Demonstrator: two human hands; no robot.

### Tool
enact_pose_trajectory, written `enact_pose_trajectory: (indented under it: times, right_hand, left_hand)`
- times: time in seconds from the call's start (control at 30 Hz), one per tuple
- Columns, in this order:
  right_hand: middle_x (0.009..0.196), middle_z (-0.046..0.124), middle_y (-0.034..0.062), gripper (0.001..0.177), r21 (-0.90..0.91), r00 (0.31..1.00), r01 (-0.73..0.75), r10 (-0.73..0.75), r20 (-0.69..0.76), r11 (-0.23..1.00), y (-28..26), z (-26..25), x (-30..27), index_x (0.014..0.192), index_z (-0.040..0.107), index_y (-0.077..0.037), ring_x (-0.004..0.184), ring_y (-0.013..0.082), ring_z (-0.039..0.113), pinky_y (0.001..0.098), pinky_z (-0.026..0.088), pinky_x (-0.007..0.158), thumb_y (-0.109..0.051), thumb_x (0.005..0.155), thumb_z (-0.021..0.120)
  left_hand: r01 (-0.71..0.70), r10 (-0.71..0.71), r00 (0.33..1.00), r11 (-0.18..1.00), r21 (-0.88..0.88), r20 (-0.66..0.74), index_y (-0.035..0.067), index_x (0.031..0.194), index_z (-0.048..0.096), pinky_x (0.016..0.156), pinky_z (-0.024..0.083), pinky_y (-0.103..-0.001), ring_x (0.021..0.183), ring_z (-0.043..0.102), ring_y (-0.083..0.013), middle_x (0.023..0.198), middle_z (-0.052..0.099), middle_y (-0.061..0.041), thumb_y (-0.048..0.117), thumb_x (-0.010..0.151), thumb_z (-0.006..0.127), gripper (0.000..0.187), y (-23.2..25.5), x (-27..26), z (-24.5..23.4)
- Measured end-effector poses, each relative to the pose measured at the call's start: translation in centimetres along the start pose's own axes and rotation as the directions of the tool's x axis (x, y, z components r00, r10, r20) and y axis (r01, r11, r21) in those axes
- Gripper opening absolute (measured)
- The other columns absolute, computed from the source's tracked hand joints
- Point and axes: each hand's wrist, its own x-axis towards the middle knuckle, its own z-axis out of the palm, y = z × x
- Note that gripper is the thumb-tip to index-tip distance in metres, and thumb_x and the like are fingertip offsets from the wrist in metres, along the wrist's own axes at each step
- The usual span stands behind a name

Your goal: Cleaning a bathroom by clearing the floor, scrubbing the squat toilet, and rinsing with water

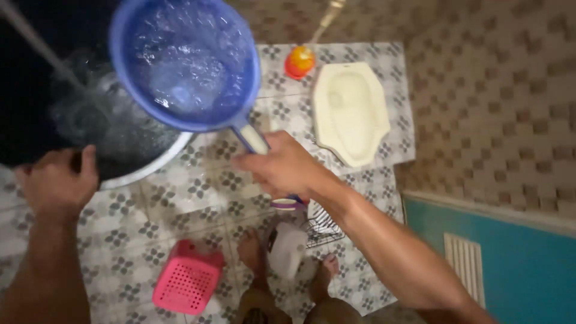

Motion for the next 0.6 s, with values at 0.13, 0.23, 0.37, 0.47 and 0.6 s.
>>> enact_pose_trajectory:
  times: [0.13, 0.23, 0.37, 0.47, 0.6]
  right_hand:
    - [0.053, 0.048, 0.0048, 0.030, 0.021, 0.985, -0.050, 0.053, -0.167, 0.999, 7.2, -6.4, -5.0, 0.073, 0.052, -0.007, 0.041, 0.0165, 0.046, 0.0317, 0.041, 0.038, -0.015, 0.094, 0.071]
    - [0.048, 0.043, 0.0055, 0.032, 0.113, 0.951, -0.065, 0.096, -0.294, 0.992, 13.3, -10.9, -8.1, 0.069, 0.051, -0.007, 0.038, 0.0167, 0.041, 0.0321, 0.033, 0.037, -0.016, 0.092, 0.071]
    - [0.050, 0.051, 0.0154, 0.032, 0.259, 0.870, -0.075, 0.190, -0.455, 0.963, 23.7, -16.0, -10.2, 0.075, 0.063, 0.003, 0.035, 0.0190, 0.049, 0.0310, 0.036, 0.026, -0.021, 0.087, 0.080]
    - [0.055, 0.055, 0.0177, 0.046, 0.287, 0.810, -0.157, 0.289, -0.510, 0.945, 33.4, -20.7, -9.4, 0.077, 0.063, 0.003, 0.040, 0.0218, 0.053, 0.0355, 0.039, 0.028, -0.037, 0.089, 0.082]
    - [0.059, 0.060, 0.0176, 0.062, 0.205, 0.776, -0.265, 0.334, -0.535, 0.942, 39.3, -23.5, -8.5, 0.078, 0.066, 0.000, 0.041, 0.0249, 0.056, 0.0415, 0.045, 0.033, -0.061, 0.091, 0.073]
  left_hand:
    - [-0.092, -0.037, 0.946, 0.921, -0.377, -0.321, 0.002, 0.108, 0.075, 0.082, 0.046, -0.053, 0.099, 0.065, -0.0415, 0.110, 0.069, -0.023, 0.037, 0.120, 0.068, 0.039, 10.0, 0.5, -4.8]
    - [-0.274, 0.047, 0.917, 0.795, -0.541, -0.395, 0.000, 0.121, 0.072, 0.091, 0.040, -0.057, 0.114, 0.058, -0.0432, 0.124, 0.064, -0.025, 0.030, 0.110, 0.066, 0.033, 19.4, -0.2, -10.4]
    - [-0.395, 0.107, 0.904, 0.577, -0.714, -0.413, 0.010, 0.118, 0.071, 0.088, 0.051, -0.044, 0.100, 0.065, -0.0317, 0.111, 0.063, -0.011, 0.030, 0.095, 0.075, 0.030, 30.6, -2.9, -13.0]
    - [-0.370, 0.096, 0.922, 0.507, -0.778, -0.375, 0.012, 0.124, 0.070, 0.086, 0.054, -0.049, 0.102, 0.067, -0.0348, 0.110, 0.063, -0.009, 0.034, 0.092, 0.079, 0.040, 36.3, -6.2, -13.5]
    - [-0.245, 0.140, 0.969, 0.467, -0.850, -0.202, 0.008, 0.125, 0.069, 0.088, 0.055, -0.053, 0.103, 0.067, -0.0388, 0.113, 0.066, -0.014, 0.032, 0.090, 0.080, 0.044, 41.2, -9.8, -13.1]
